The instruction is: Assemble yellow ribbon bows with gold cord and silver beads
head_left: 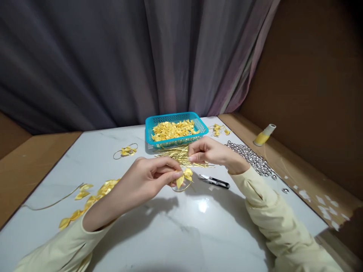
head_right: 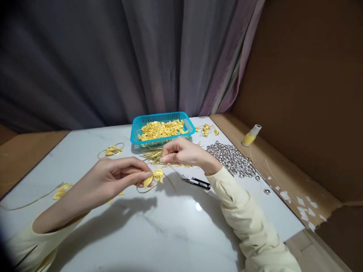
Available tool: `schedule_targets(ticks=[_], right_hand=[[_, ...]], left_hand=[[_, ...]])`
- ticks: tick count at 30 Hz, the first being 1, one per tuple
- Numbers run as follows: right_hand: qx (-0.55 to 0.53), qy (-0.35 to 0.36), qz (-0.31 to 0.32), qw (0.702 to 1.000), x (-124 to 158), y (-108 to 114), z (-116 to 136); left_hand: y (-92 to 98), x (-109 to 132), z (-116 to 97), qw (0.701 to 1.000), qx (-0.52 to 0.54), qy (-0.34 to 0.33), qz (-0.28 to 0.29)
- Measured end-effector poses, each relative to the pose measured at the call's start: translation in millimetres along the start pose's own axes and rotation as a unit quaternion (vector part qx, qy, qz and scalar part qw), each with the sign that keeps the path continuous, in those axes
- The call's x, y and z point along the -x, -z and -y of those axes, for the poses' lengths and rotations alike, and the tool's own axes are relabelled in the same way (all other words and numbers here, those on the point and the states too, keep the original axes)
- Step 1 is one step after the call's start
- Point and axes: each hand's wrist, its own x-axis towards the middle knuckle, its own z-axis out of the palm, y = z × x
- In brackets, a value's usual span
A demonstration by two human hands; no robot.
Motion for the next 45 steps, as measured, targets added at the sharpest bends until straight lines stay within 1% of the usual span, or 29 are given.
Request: schedule_targets(ticks=[6, 10, 13, 17, 21, 26, 30, 32, 37, 40, 45], right_hand=[[0.033, -0.016, -0.003, 0.999, 2, 0, 6], [0.063, -0.027, -0.041, 0.997, 11, 1, 20], [0.121, -0.034, -0.069, 0.99, 19, -4, 34], [0.202, 0.011, -0.06, 0.977, 26, -16, 45], [0.239, 0.047, -0.045, 0.969, 26, -24, 46], [0.242, 0.041, -0.044, 0.968, 26, -26, 47], [0.224, 0.022, -0.035, 0.974, 28, -24, 50], [0.211, 0.014, -0.032, 0.977, 28, -22, 50], [0.207, 0.018, -0.029, 0.978, 29, -21, 49], [0.214, 0.028, -0.031, 0.976, 29, -21, 48], [0.219, 0.03, -0.025, 0.975, 30, -20, 49]], left_hand=[[0.4, 1, 6, 0.999, -0.036, -0.013, -0.006], [2.4, 1, 9, 0.998, -0.052, -0.022, -0.027], [3.7, 3, 8, 0.997, -0.062, -0.019, -0.028], [4.7, 4, 5, 0.997, -0.074, -0.026, -0.023], [4.6, 4, 4, 0.997, -0.07, -0.035, -0.012], [3.1, 5, 5, 0.999, -0.047, -0.02, 0.002], [4.7, 4, 4, 0.999, 0.018, 0.003, 0.032], [6.3, 3, 3, 0.999, 0.024, 0.016, 0.045], [6.4, 0, 7, 0.998, 0.027, 0.026, 0.042], [3.1, 0, 10, 0.999, -0.004, 0.013, 0.043], [-2.2, 1, 8, 0.993, -0.099, -0.043, 0.055]])
